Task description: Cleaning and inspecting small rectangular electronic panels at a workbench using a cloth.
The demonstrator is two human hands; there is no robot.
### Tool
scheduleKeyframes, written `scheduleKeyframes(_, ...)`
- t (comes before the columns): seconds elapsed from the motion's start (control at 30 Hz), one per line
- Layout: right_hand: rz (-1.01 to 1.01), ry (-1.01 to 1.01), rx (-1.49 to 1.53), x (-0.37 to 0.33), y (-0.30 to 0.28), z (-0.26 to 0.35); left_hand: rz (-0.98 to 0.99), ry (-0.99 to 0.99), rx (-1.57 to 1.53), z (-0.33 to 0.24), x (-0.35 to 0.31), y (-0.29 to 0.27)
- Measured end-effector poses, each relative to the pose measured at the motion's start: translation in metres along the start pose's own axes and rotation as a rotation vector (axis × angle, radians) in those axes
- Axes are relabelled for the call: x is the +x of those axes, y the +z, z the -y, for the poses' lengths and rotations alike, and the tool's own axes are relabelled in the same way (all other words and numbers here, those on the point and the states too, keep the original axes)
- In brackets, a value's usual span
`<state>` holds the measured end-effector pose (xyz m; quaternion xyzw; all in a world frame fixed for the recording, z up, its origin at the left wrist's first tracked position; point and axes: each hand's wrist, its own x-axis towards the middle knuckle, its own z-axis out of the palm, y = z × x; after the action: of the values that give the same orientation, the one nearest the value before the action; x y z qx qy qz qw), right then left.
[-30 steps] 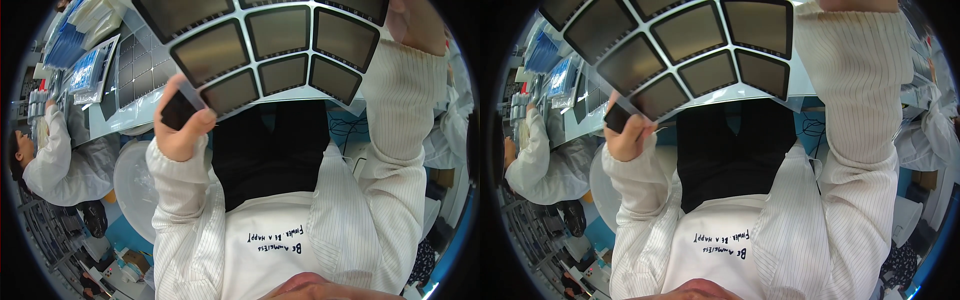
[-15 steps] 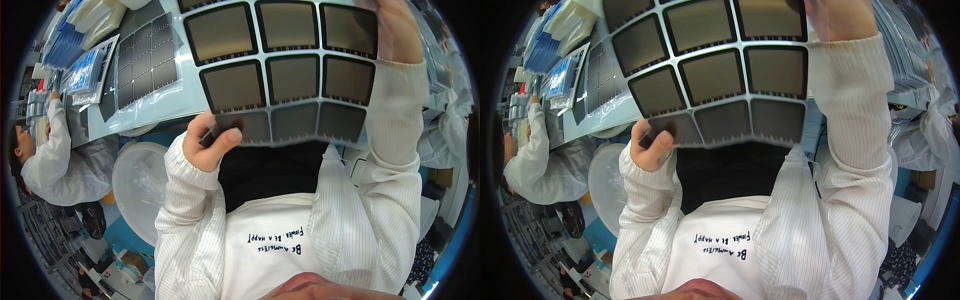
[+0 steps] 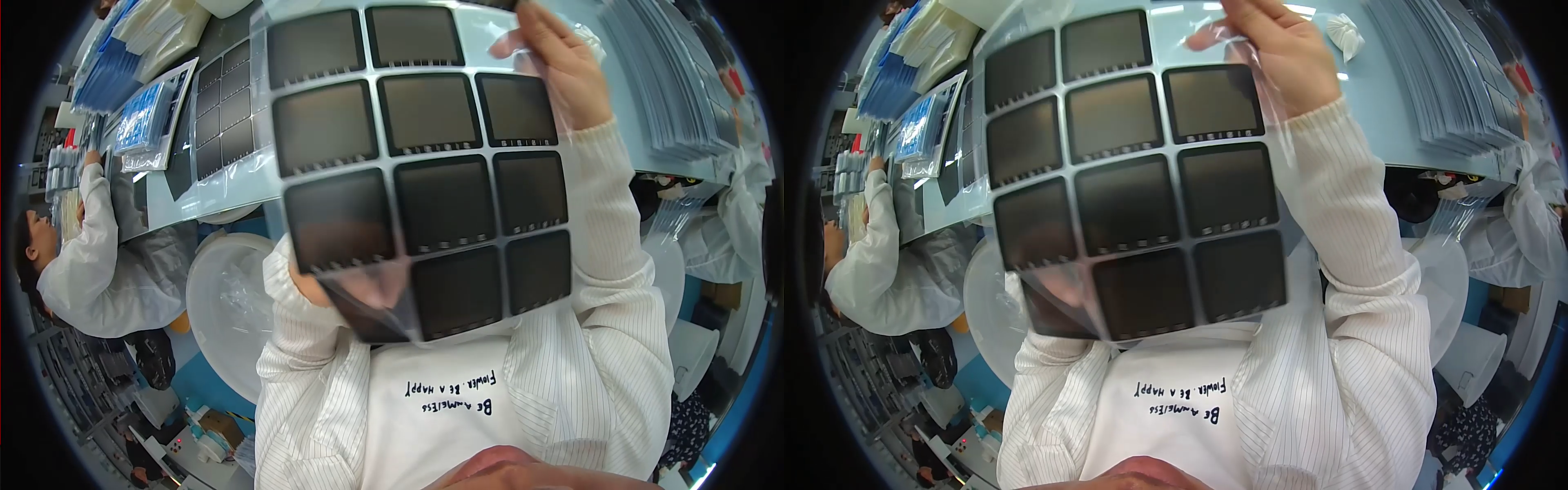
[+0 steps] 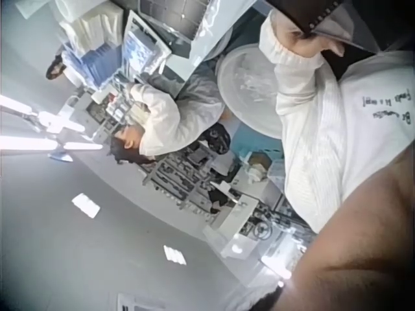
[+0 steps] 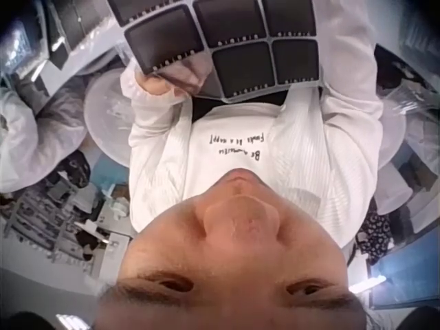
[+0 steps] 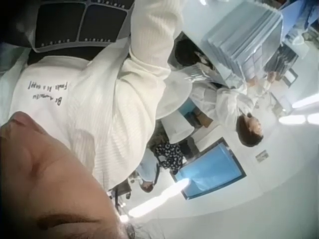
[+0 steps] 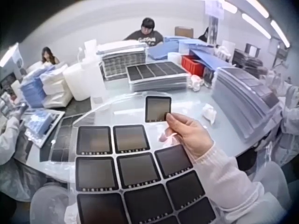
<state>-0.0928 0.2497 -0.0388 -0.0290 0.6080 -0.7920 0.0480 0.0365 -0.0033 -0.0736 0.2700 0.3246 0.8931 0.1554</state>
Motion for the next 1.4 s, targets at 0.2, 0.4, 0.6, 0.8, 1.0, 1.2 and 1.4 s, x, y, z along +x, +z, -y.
scheduleKeyframes(0.2,-0.192,-0.275,0.119,-0.033,0.031,0.049,-0.147,-0.053,-0.05,0.007,-0.012,-0.039)
scheduleKeyframes(0.4,-0.22,-0.413,0.211,-0.063,0.055,0.065,-0.565,-0.052,0.299,0.012,-0.002,-0.018)
scheduleKeyframes(0.6,-0.436,-0.095,0.645,-0.063,0.071,0.102,-0.367,-0.045,-0.419,0.023,-0.015,-0.044)
scheduleKeyframes(0.8,-0.255,-0.295,0.35,-0.075,0.066,0.071,-0.683,-0.162,0.121,0.017,-0.018,-0.025)
scheduleKeyframes(1.0,-0.282,-0.244,0.342,-0.084,0.067,0.074,-0.86,-0.298,0.448,0.006,-0.018,-0.001)
scheduleKeyframes(1.2,-0.314,-0.184,0.329,-0.088,0.071,0.079,-0.836,-0.305,0.457,0.007,-0.021,0.004)
scheduleKeyframes(1.4,-0.414,-0.253,0.173,-0.093,0.061,0.048,-0.854,-0.29,0.375,0.002,-0.013,0.018)
